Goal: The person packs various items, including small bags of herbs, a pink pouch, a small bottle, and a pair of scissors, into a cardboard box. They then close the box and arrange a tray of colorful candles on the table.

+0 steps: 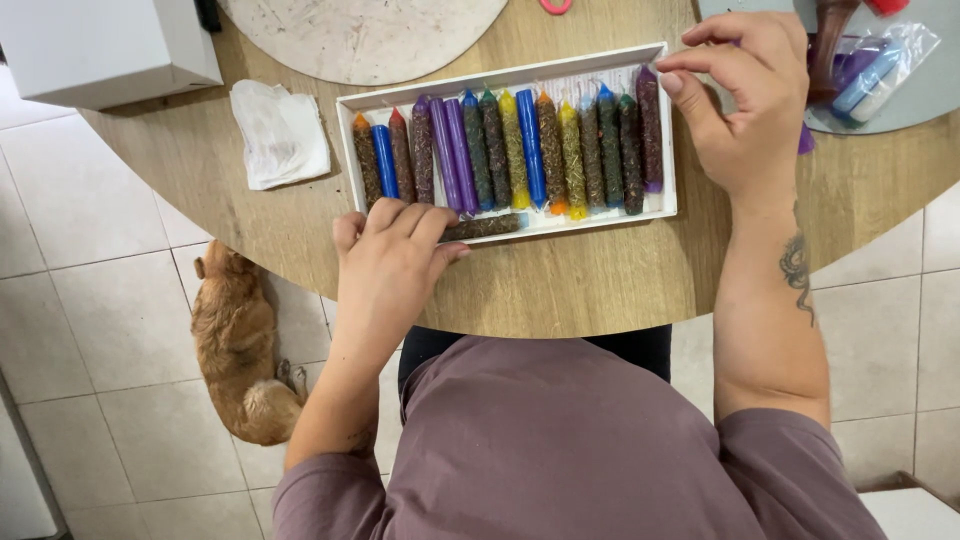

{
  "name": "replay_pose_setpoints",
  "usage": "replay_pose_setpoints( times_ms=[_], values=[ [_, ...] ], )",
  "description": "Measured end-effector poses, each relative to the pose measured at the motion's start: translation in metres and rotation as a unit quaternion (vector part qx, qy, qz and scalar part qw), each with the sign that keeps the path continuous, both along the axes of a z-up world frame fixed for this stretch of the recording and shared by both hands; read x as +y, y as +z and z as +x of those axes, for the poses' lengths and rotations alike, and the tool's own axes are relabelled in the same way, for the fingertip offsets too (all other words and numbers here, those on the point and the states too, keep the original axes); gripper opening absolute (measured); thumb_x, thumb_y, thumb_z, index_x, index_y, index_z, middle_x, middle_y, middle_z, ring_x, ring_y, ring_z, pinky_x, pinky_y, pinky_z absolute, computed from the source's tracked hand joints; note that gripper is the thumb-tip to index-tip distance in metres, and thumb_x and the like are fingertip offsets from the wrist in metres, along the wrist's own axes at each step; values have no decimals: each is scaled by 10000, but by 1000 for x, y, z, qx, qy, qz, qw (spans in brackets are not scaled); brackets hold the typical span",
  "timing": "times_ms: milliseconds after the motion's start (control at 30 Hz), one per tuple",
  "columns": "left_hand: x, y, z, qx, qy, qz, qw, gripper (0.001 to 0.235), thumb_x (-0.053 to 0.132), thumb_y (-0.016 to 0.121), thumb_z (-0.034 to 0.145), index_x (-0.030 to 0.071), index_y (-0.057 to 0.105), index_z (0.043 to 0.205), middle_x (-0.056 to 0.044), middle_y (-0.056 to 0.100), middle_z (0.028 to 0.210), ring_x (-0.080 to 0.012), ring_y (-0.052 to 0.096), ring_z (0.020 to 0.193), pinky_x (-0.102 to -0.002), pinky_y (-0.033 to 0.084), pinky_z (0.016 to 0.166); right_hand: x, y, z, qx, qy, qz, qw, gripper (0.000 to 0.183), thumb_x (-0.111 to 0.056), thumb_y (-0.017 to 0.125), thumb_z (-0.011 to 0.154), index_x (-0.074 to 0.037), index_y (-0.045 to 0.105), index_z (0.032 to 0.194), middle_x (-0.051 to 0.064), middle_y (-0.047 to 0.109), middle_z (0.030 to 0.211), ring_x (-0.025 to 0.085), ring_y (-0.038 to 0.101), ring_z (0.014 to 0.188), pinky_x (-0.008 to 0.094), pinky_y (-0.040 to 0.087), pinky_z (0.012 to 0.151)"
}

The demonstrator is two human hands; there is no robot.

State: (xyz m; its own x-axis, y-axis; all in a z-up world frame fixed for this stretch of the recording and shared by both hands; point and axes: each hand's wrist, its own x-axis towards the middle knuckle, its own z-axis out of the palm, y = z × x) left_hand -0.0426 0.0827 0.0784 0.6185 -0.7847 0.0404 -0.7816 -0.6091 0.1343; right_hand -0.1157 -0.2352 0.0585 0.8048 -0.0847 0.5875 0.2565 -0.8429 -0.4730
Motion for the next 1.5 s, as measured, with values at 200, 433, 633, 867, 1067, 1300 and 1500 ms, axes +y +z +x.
replay_pose_setpoints(
  times_ms=[200, 433, 633, 867, 1067, 1300, 1500],
  values=[
    [-3, 1, 11, 124, -21, -17, 992, 355, 384, 617, 844, 106, 601, 1065, -43, 569, 986, -260, 438, 945, -392, 367, 783, 0, -5, 1, -2, -6, 6, 1000, 181, -64, 636, 1073, 67, 721, 982, 168, 602, 1024, 312, 543, 990, 427, 357, 914],
    [-6, 6, 15, 105, -47, -21, 993, 310, 422, 611, 849, 142, 572, 977, -2, 532, 952, -235, 433, 910, -394, 279, 740, 0, -5, 1, -9, -17, 31, 999, 202, -55, 618, 1088, 85, 709, 976, 175, 615, 1004, 311, 548, 988, 407, 393, 910],
    [-8, 26, 27, 122, -8, -60, 991, 241, 401, 532, 922, 181, 579, 1011, 35, 635, 972, -196, 515, 917, -363, 256, 800, -2, -6, 2, -8, -17, 38, 999, 200, -58, 607, 1089, 84, 707, 988, 179, 623, 1003, 309, 554, 991, 400, 404, 907],
    [-36, 8, 105, 9, 55, -207, 977, 143, 276, 608, 974, 146, 549, 959, 31, 612, 891, -204, 540, 822, -378, 296, 739, -3, -8, 0, -6, -23, 47, 999, 212, -74, 608, 1098, 83, 708, 997, 178, 630, 999, 305, 559, 1000, 390, 418, 890],
    [-63, -28, 141, 49, 85, -211, 973, 136, 231, 724, 820, 201, 604, 875, 68, 660, 865, -226, 560, 855, -421, 304, 709, -6, -12, 2, -3, -34, 45, 998, 231, -92, 613, 1099, 68, 704, 960, 166, 642, 960, 298, 571, 963, 378, 416, 851],
    [-69, 3, 95, -46, 67, -186, 979, 291, 224, 782, 821, 169, 572, 1015, 7, 524, 1049, -213, 468, 935, -375, 309, 776, -10, -13, 1, 11, -39, 43, 998, 183, -66, 631, 1088, 64, 707, 984, 164, 646, 980, 298, 575, 985, 382, 427, 859],
    [-74, 4, 32, 35, -79, -26, 996, 667, 589, 677, 765, 220, 494, 1289, 54, 527, 1280, -167, 436, 1093, -373, 264, 850, -9, -11, 0, 10, -43, 67, 997, 194, -73, 623, 1101, 71, 705, 1001, 170, 631, 988, 298, 558, 1004, 353, 439, 770]
  ],
)
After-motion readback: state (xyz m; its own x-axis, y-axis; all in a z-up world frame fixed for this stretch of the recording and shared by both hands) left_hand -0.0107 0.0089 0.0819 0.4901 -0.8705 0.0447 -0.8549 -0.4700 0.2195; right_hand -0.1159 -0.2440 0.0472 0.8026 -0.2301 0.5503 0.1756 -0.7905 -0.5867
